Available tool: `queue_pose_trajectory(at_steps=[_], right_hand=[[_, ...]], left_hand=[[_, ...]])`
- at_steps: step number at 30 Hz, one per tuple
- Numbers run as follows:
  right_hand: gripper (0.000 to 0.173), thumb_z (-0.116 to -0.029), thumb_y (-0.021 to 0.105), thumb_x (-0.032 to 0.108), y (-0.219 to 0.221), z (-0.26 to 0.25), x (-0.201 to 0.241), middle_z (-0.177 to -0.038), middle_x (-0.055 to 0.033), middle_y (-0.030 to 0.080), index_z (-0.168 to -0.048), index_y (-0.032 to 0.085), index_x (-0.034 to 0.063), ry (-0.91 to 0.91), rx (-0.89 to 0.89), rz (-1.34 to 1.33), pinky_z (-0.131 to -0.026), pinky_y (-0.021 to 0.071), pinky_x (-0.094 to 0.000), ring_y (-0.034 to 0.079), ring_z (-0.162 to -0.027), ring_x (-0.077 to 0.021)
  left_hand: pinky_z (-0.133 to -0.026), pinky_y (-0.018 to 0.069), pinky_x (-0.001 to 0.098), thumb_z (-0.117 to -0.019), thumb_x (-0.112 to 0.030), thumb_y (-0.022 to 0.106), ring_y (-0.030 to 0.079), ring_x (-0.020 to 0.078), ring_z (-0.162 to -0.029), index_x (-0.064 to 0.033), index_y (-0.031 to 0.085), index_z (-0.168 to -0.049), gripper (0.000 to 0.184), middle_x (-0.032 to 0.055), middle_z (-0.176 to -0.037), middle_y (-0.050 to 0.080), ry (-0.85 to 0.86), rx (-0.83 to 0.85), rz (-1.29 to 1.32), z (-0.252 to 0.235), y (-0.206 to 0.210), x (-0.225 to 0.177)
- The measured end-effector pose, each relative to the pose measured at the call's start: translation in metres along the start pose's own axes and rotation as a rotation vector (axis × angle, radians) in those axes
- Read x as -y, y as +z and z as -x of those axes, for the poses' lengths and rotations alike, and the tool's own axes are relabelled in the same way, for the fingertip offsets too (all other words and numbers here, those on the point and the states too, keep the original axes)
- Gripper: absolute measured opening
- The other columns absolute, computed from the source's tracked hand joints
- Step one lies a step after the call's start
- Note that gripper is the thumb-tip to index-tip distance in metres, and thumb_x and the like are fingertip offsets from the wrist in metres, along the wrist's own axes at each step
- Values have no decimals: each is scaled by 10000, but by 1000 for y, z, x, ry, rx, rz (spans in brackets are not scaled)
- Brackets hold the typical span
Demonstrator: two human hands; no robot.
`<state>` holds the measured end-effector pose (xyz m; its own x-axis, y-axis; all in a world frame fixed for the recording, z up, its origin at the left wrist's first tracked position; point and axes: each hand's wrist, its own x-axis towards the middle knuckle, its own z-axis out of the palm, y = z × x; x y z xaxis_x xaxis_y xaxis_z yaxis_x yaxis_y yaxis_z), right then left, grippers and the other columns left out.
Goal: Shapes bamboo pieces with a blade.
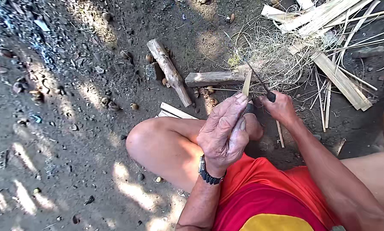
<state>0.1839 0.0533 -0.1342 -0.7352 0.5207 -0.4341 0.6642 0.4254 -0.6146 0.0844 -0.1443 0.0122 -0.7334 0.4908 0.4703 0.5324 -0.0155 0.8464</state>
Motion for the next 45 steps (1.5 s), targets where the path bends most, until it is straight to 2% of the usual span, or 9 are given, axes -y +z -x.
queue_pose_trajectory(at_steps=[2,6,11,15,19,26,31,39,45], right_hand=[[452,-994,652,456,7,-22,-24,-825,-222,670,-1005,690,6,129,43,68,-733,517,-654,672,-785,-418],[451,-996,608,543,-21,34,16,-656,-74,575,-933,645,98,-143,-70,19,-476,477,-471,564,-529,-231],[257,-951,723,326,-47,77,55,-739,14,626,-895,677,80,-496,-141,-224,-555,508,-234,579,-626,-40],[433,-986,629,527,-21,35,3,-634,-54,559,-900,648,103,-203,-73,-28,-462,447,-428,533,-506,-193],[455,-990,636,482,-7,-10,-28,-735,-164,644,-956,674,30,-21,12,98,-645,507,-596,652,-686,-358],[384,-989,650,491,-3,27,-27,-628,-58,546,-932,633,111,-178,-125,3,-436,433,-422,510,-474,-200],[448,-994,626,529,8,11,-50,-723,-160,613,-980,654,82,67,-31,48,-542,493,-580,603,-590,-337],[284,-950,710,369,-45,69,27,-729,12,630,-898,691,90,-519,-117,-155,-553,507,-259,585,-624,-53],[449,-987,646,504,-14,4,-48,-727,-169,619,-949,677,58,-18,53,69,-595,487,-606,619,-650,-359]], left_hand=[[-1057,551,457,-1007,-72,552,643,314,-1237,71,671,-1226,287,215,-1271,679,23,-5,0,3,2,2],[-1061,557,458,-1034,-72,524,639,319,-1257,69,658,-1246,288,220,-1295,675,36,-5,-65,5,5,2],[-1063,555,458,-1022,-44,546,647,303,-1247,59,661,-1248,274,205,-1288,682,59,3,-101,2,6,4],[-1075,549,459,-1022,-14,522,637,310,-1265,64,662,-1244,274,208,-1294,678,62,29,-86,4,4,3],[-1090,534,463,-1027,-19,519,624,318,-1280,67,662,-1239,270,213,-1296,675,79,54,-84,7,4,3],[-1029,585,464,-966,71,604,668,322,-1217,72,690,-1182,232,212,-1249,698,45,-25,-98,9,11,2],[-1054,568,466,-966,60,609,656,318,-1234,67,692,-1184,234,210,-1249,697,64,10,-78,9,11,2],[-1088,535,498,-985,40,585,634,332,-1263,27,699,-1182,227,194,-1260,695,78,118,-63,13,2,4],[-1107,517,508,-991,38,579,626,344,-1273,30,700,-1148,199,203,-1245,697,72,132,-33,18,-2,5]])
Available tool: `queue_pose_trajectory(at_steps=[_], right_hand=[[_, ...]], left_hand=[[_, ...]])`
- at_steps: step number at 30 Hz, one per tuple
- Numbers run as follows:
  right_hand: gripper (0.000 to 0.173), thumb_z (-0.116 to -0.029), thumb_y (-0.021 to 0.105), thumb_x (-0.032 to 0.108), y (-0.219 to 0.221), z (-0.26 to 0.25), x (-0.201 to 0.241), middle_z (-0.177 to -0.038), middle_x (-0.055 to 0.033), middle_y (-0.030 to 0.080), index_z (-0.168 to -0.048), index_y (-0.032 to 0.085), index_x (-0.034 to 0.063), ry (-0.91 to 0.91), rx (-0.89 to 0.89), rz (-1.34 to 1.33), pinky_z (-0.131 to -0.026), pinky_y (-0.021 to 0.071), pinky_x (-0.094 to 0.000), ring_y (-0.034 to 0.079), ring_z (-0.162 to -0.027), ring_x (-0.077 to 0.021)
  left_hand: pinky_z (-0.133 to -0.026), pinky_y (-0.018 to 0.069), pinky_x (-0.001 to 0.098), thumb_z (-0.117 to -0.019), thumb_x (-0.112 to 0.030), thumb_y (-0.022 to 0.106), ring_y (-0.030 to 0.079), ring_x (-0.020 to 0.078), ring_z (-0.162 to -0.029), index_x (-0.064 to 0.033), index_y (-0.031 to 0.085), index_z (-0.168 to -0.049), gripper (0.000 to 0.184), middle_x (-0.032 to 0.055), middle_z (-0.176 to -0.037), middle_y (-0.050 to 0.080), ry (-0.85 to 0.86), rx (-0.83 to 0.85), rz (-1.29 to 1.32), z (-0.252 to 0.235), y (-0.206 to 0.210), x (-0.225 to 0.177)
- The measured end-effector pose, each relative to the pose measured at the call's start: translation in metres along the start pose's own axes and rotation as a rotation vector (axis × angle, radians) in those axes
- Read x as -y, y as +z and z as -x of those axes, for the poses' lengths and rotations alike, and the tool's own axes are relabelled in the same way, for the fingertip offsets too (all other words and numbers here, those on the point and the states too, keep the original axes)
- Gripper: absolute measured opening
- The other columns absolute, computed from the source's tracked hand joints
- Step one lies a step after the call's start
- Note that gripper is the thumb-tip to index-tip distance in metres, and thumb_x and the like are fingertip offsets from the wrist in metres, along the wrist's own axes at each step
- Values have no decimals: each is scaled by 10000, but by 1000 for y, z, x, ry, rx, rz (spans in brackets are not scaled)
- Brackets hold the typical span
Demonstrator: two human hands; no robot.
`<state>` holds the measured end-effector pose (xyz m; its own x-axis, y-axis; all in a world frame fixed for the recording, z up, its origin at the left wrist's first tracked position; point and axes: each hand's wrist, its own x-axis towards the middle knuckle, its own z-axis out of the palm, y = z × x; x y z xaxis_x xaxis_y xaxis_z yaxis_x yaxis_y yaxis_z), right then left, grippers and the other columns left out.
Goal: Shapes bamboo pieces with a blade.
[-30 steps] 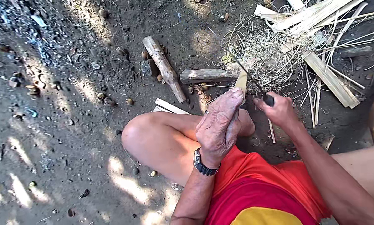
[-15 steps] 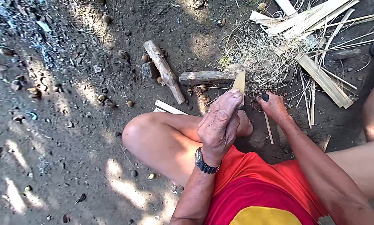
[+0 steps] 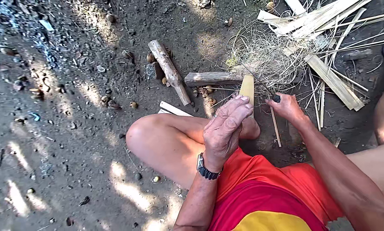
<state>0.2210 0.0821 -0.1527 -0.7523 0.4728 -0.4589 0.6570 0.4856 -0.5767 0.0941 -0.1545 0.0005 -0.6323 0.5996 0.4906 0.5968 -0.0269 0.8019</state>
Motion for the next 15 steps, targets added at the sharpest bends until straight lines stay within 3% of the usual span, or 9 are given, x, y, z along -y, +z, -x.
queue_pose_trajectory(at_steps=[3,6,9,12,14,15], right_hand=[[464,-987,625,550,-1,8,12,-696,-142,600,-961,656,87,-21,-33,4,-524,482,-569,596,-579,-321],[359,-967,656,439,-20,47,76,-691,-31,635,-913,693,87,-356,-179,-102,-523,531,-396,612,-581,-152],[303,-957,701,365,-22,63,113,-747,-33,662,-905,699,66,-541,-264,-210,-568,554,-320,640,-650,-115],[401,-986,648,475,-7,31,98,-698,-72,632,-943,682,79,-309,-205,-115,-523,525,-435,621,-586,-206],[461,-982,643,488,3,-8,65,-819,-186,697,-1027,708,34,-35,-64,-34,-715,554,-619,700,-768,-366],[464,-986,642,475,9,-26,47,-876,-219,704,-1047,708,20,70,-11,7,-784,541,-659,702,-848,-412]], left_hand=[[-1077,546,504,-978,48,595,644,341,-1249,34,698,-1177,225,201,-1251,699,-49,-81,-3,5,0,0],[-1015,588,504,-953,50,623,673,330,-1199,15,689,-1228,285,184,-1266,699,-93,-210,-61,8,5,4],[-1019,587,474,-942,42,663,678,294,-1194,25,686,-1233,292,161,-1268,700,-102,-288,-133,2,9,5],[-1008,595,455,-939,53,667,682,290,-1185,45,684,-1241,302,164,-1263,701,-112,-297,-155,-4,5,7],[-994,604,467,-947,61,649,687,298,-1172,47,672,-1253,308,168,-1269,697,-120,-299,-141,-4,0,10],[-982,612,472,-946,67,646,694,302,-1156,52,669,-1251,307,175,-1265,696,-123,-307,-135,-4,-2,12]])
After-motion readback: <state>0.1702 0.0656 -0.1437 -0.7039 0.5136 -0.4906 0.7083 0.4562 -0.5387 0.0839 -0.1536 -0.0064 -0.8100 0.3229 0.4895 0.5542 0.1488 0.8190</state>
